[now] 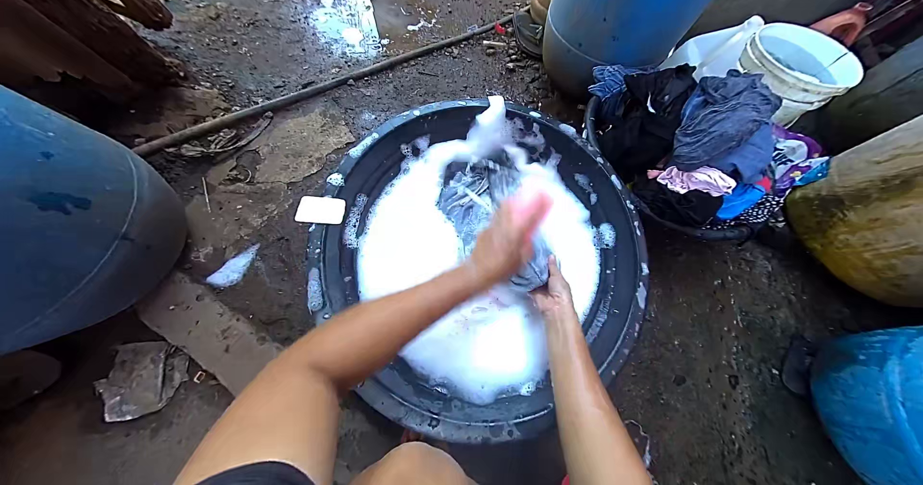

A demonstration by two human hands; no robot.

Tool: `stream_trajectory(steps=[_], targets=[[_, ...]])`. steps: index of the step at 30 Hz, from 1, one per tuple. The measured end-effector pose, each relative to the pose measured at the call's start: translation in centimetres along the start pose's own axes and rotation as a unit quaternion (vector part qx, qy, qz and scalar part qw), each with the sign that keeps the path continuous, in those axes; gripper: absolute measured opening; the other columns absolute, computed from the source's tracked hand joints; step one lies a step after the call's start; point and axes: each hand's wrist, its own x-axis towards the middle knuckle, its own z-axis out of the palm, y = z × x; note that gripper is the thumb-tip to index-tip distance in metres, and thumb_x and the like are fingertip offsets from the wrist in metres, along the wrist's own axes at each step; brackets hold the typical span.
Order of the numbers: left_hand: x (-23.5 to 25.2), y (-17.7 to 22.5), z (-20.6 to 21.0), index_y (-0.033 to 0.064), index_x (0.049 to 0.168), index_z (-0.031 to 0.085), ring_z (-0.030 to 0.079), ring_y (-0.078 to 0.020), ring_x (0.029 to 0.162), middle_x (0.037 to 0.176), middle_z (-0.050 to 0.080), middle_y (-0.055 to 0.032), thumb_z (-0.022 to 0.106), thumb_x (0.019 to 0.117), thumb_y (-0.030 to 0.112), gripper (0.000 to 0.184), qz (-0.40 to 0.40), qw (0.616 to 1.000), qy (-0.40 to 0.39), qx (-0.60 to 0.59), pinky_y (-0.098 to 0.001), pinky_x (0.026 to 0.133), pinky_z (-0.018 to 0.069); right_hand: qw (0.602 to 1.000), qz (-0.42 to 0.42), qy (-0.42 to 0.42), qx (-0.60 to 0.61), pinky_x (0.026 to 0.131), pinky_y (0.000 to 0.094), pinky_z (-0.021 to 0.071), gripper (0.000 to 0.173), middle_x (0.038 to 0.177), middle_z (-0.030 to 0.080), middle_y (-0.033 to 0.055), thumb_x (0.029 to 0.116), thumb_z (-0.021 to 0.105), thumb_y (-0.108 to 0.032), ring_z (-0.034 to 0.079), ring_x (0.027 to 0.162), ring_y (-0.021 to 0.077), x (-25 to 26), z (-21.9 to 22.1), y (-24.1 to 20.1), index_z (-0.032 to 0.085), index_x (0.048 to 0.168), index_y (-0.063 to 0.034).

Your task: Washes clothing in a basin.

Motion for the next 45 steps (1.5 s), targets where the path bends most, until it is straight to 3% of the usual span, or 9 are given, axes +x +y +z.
stream_trajectory(steps=[4,11,16,29,33,36,40,42,45], targets=[[-2.9,-4.5,2.7,0.0191,0.157,0.041,0.046,-0.0501,0.138,0.156,0.039,-0.0307,0.054,0.103,0.016,0.056,-0.073,0.962,-0.259,0.036,-0.0635,0.106,0.0439,0.991,-0.01,0.132,0.017,0.091,0.0414,0.0522,0.043,0.125,0.056,0.0175,0.1119,0.036,-0.032,0.059,0.107,0.0234,0.1,0.6,2.7,0.042,0.141,-0.002],[-4.9,-2.1,1.7,0.0212,0.162,0.031,0.042,-0.0548,0.138,0.157,0.032,-0.0348,0.051,0.1035,0.018,0.062,-0.11,0.949,-0.293,0.033,-0.0642,0.102,0.0456,0.984,-0.015,0.167,-0.052,0.089,0.0403,0.0504,0.044,0.121,0.057,0.017,0.1125,0.034,-0.035,0.059,0.105,0.0229,-0.7,1.3,4.2,0.048,0.137,-0.001],[-2.0,-8.0,0.9,0.0205,0.157,0.042,0.041,-0.0533,0.139,0.157,0.033,-0.0332,0.061,0.0989,0.015,0.061,-0.183,0.953,-0.216,0.105,-0.0666,0.099,0.0458,0.973,0.009,0.185,-0.137,0.108,0.0492,0.0421,0.051,0.143,0.051,0.0252,0.112,0.037,-0.036,0.052,0.13,0.0318,-1.6,1.1,4.5,0.049,0.141,0.004],[-4.0,-2.2,2.2,0.0226,0.161,0.033,0.047,-0.0519,0.134,0.155,0.036,-0.0326,0.057,0.1,0.017,0.066,-0.076,0.947,-0.31,0.039,-0.0639,0.098,0.0484,0.98,0.008,0.173,-0.094,0.089,0.0422,0.0503,0.039,0.119,0.059,0.0186,0.1115,0.039,-0.029,0.059,0.104,0.0243,-1.5,1.0,4.4,0.053,0.131,0.0015],[0.9,-8.4,0.8,0.0128,0.156,0.041,0.046,-0.0546,0.135,0.156,0.036,-0.0329,0.056,0.1022,0.014,0.056,-0.164,0.961,-0.203,0.091,-0.0671,0.1,0.0458,0.967,0.01,0.122,-0.222,0.106,0.0486,0.0441,0.046,0.141,0.053,0.0263,0.1121,0.039,-0.03,0.054,0.127,0.0325,-3.1,0.8,3.1,0.049,0.14,0.0049],[3.2,-11.7,-3.9,0.0254,0.16,0.036,0.048,-0.061,0.127,0.155,0.031,-0.0385,0.063,0.0979,0.016,0.068,-0.271,0.946,-0.126,0.126,-0.0706,0.09,0.0492,0.906,-0.018,-0.012,-0.422,0.099,0.0456,0.0482,0.04,0.123,0.06,0.0291,0.1117,0.039,-0.02,0.06,0.112,0.0315,-4.9,-0.8,1.9,0.056,0.128,0.0122],[1.8,-14.6,-5.5,0.0291,0.16,0.035,0.048,-0.0599,0.128,0.155,0.029,-0.0394,0.066,0.0962,0.018,0.072,-0.328,0.935,-0.078,0.108,-0.0711,0.092,0.047,0.658,0.066,-0.329,-0.674,0.089,0.0434,0.0489,0.035,0.106,0.064,0.0216,0.105,0.056,-0.023,0.061,0.094,0.025,-4.8,-1.8,0.5,0.061,0.118,0.0093],[0.2,-15.5,-3.4,0.0271,0.161,0.033,0.046,-0.0583,0.132,0.155,0.03,-0.0389,0.059,0.1004,0.016,0.067,-0.326,0.937,-0.065,0.106,-0.0695,0.097,0.0461,0.549,0.086,-0.308,-0.773,0.097,0.0546,0.0489,0.048,0.115,0.067,0.0268,0.1032,0.06,-0.037,0.066,0.106,0.0362,-4.4,-0.1,-1.4,0.064,0.123,0.0073],[-2.5,-15.1,-0.1,0.0201,0.162,0.032,0.042,-0.0534,0.139,0.157,0.033,-0.0342,0.048,0.1059,0.012,0.059,-0.343,0.929,-0.091,0.105,-0.0649,0.105,0.0427,0.56,-0.073,-0.154,-0.811,0.108,0.0571,0.0425,0.046,0.13,0.063,0.0279,0.1087,0.046,-0.031,0.059,0.126,0.0413,-4.5,4.4,-5.2,0.06,0.131,0.0059]])
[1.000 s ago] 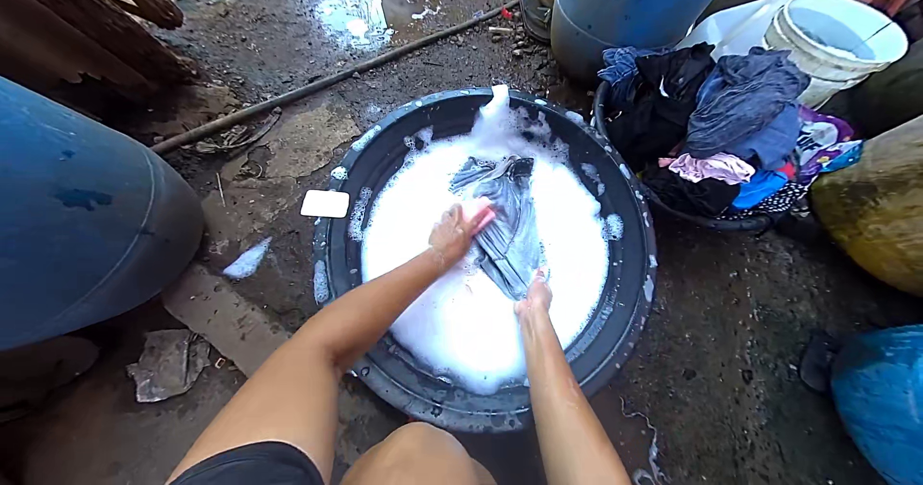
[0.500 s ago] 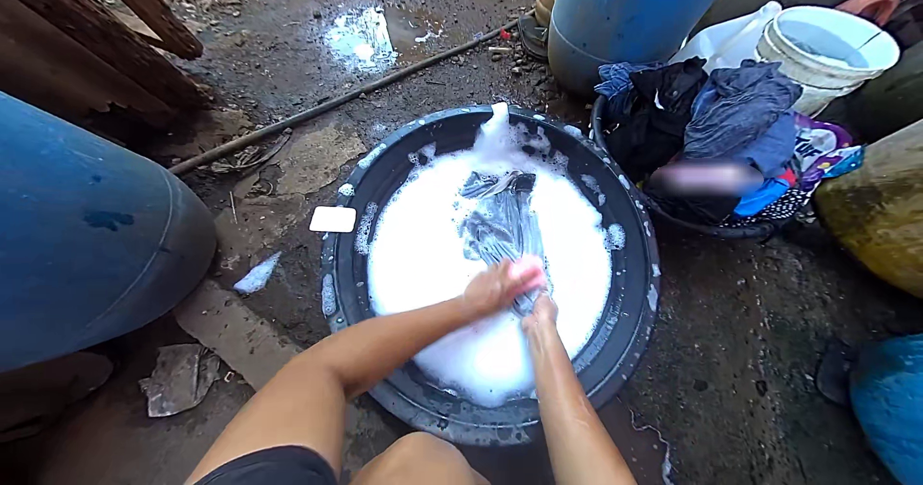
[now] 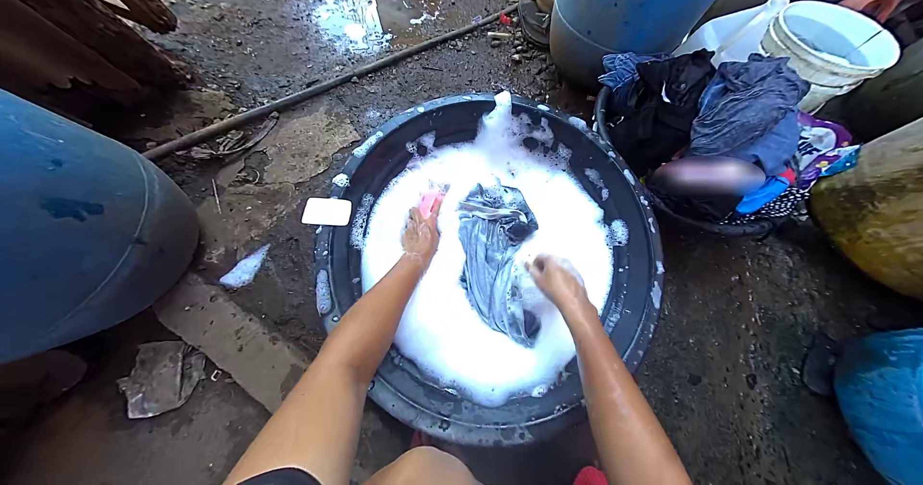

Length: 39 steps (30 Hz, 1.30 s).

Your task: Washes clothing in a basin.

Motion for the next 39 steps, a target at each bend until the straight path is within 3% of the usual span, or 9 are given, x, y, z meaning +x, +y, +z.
stream_trajectory(steps=[3,7,11,17,26,29,34,36,39], targets=[[-0.8,0.0,0.4,-0.0022,0.157,0.031,0.031,-0.0482,0.149,0.164,0.021,-0.0322,0.037,0.1102,0.01,0.049,-0.018,0.998,-0.052,-0.041,-0.0573,0.119,0.0305,0.983,-0.057,0.172,0.026,0.11,0.054,0.0421,0.041,0.135,0.06,0.0254,0.1076,0.05,-0.023,0.055,0.13,0.0403,4.9,-1.1,-1.1,0.056,0.138,0.0038],[-1.1,-0.6,-0.8,-0.0091,0.157,0.022,0.03,-0.0419,0.152,0.163,0.028,-0.0298,0.038,0.1088,0.005,0.053,-0.048,0.99,-0.087,-0.098,-0.0524,0.124,0.0244,0.998,0.039,0.049,-0.031,0.117,0.0563,0.0349,0.052,0.154,0.044,0.0266,0.1091,0.042,-0.017,0.043,0.143,0.0406,8.6,1.6,0.0,0.032,0.156,0.0016],[-0.5,0.1,-2.6,-0.0135,0.14,0.05,0.037,-0.0475,0.146,0.151,0.044,-0.0345,0.055,0.1033,0.006,0.042,0.039,0.991,-0.116,-0.05,-0.057,0.12,0.0297,0.994,0.019,0.087,0.068,0.112,0.0569,0.0389,0.041,0.141,0.054,0.0314,0.1067,0.045,-0.011,0.052,0.134,0.0433,7.8,-2.3,-0.4,0.047,0.144,0.0067],[-0.8,3.2,-4.4,0.0034,0.164,0.0,0.012,-0.0375,0.158,0.17,0.006,-0.0252,0.093,0.0707,0.034,0.135,0.257,0.93,-0.172,-0.198,-0.0514,0.126,0.0154,0.908,-0.284,0.226,0.21,0.085,0.0435,0.0508,0.025,0.103,0.065,0.0179,0.0949,0.06,-0.009,0.063,0.094,0.0224,0.4,-13.4,-9.2,0.062,0.115,0.0054],[-2.7,10.6,-7.3,0.0088,0.148,0.045,0.066,-0.0182,0.098,0.12,0.067,-0.0137,0.061,0.0983,0.005,0.053,0.167,0.803,-0.049,-0.57,-0.0385,0.084,0.0568,0.732,-0.346,0.347,0.473,0.073,0.0266,0.0579,0.018,0.095,0.062,-0.0036,0.0951,0.047,-0.006,0.064,0.083,0.0048,-8.2,-21.3,-6.7,0.056,0.111,-0.0081],[-3.3,13.6,-12.9,0.0073,0.132,0.055,0.068,-0.0129,0.089,0.104,0.069,-0.0058,0.039,0.1101,0.021,0.03,0.148,0.726,0.006,-0.671,-0.0366,0.079,0.0597,0.782,-0.245,0.351,0.454,0.075,0.0323,0.0584,0.028,0.101,0.062,0.0039,0.0989,0.046,-0.01,0.064,0.085,0.0105,-6.8,-21.2,0.9,0.053,0.126,-0.0028],[-4.5,19.0,-18.8,-0.0008,0.129,0.061,0.065,-0.0238,0.114,0.121,0.068,-0.018,0.062,0.1002,0.015,0.033,0.3,0.887,0.171,-0.306,-0.045,0.101,0.0517,0.982,-0.057,0.138,0.118,0.1,0.0614,0.0469,0.07,0.14,0.053,0.0321,0.0959,0.071,-0.022,0.058,0.121,0.0459,-0.8,-16.4,9.7,0.038,0.153,0.0006],[-5.1,21.3,-19.6,-0.0005,0.124,0.063,0.065,-0.0198,0.107,0.115,0.068,-0.0152,0.056,0.103,0.014,0.026,0.328,0.88,0.165,-0.301,-0.0398,0.096,0.0532,0.994,-0.052,0.07,0.062,0.114,0.068,0.0319,0.106,0.155,0.034,0.0366,0.087,0.081,-0.036,0.04,0.14,0.0523,1.4,-14.3,9.3,0.015,0.162,-0.002],[-6.5,22.4,-21.9,-0.0011,0.124,0.061,0.062,-0.0099,0.104,0.112,0.066,-0.0095,0.046,0.1067,0.01,0.025,0.351,0.852,0.129,-0.366,-0.0282,0.094,0.0511,0.938,-0.12,-0.05,0.322,0.109,0.0663,0.0378,0.078,0.165,0.022,0.0269,0.1081,0.043,-0.046,0.034,0.147,0.0457,1.6,-11.8,4.6,0.002,0.165,-0.0119]])
